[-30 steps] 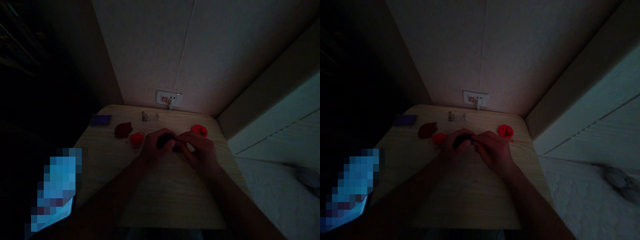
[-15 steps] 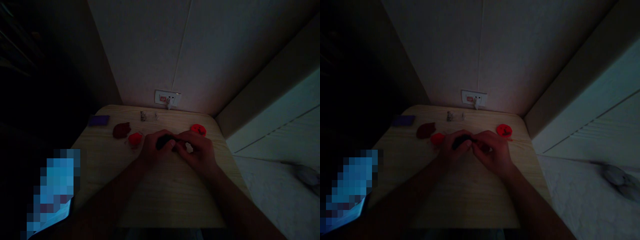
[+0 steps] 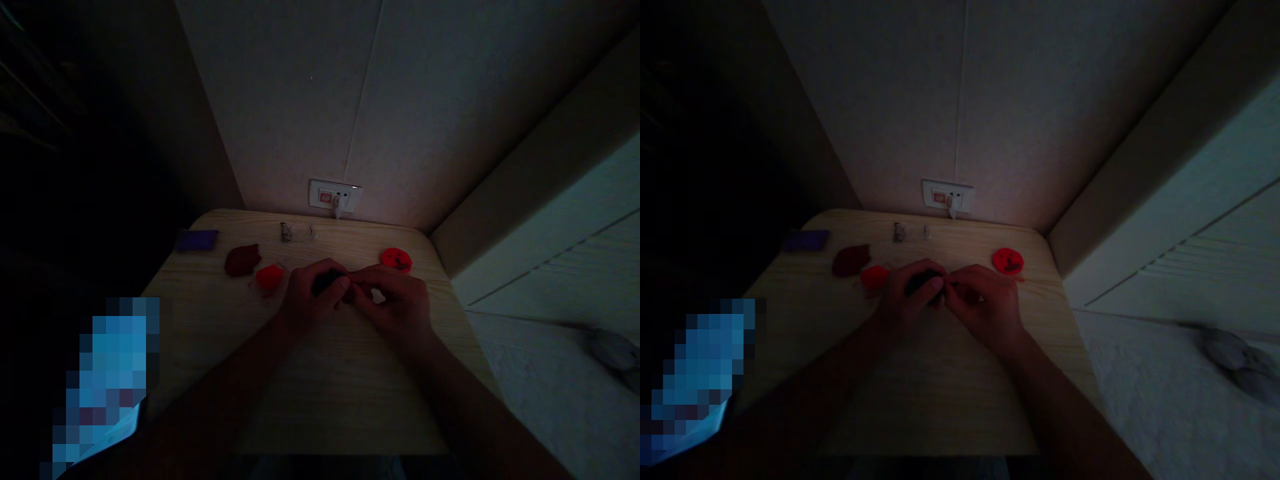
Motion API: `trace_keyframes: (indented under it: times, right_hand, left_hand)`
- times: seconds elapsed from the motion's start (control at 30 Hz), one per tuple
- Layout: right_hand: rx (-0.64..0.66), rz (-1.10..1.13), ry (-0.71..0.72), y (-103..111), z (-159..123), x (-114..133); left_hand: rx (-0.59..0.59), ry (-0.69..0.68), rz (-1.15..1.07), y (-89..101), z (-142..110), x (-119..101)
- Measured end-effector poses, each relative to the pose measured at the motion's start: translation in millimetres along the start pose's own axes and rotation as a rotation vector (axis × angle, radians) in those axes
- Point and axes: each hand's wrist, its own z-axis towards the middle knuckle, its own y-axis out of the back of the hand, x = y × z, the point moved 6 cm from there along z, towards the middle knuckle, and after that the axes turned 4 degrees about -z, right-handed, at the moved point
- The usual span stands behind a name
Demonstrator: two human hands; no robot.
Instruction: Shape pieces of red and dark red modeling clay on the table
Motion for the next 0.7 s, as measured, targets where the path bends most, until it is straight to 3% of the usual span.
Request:
trace_keyframes:
  times: [0.1, 0.23, 0.4, 0.7]
  right_hand:
    - [-0.009, 0.011, -0.038, 0, -1, -4]
    - [0.048, 0.023, 0.030, -2, 2, 0]
    - [0.078, -0.005, 0.030, -1, 3, 1]
    - [-0.026, -0.083, -0.012, 2, 0, -5]
  left_hand:
    - [0.011, -0.031, 0.017, -1.3, 0, -3]
    - [-0.022, -0.036, 0.023, 4.2, 0, 0]
    - [-0.025, -0.094, 0.163, 8.2, 1, -2]
    - [-0.003, -0.193, 0.264, 1.6, 2, -15]
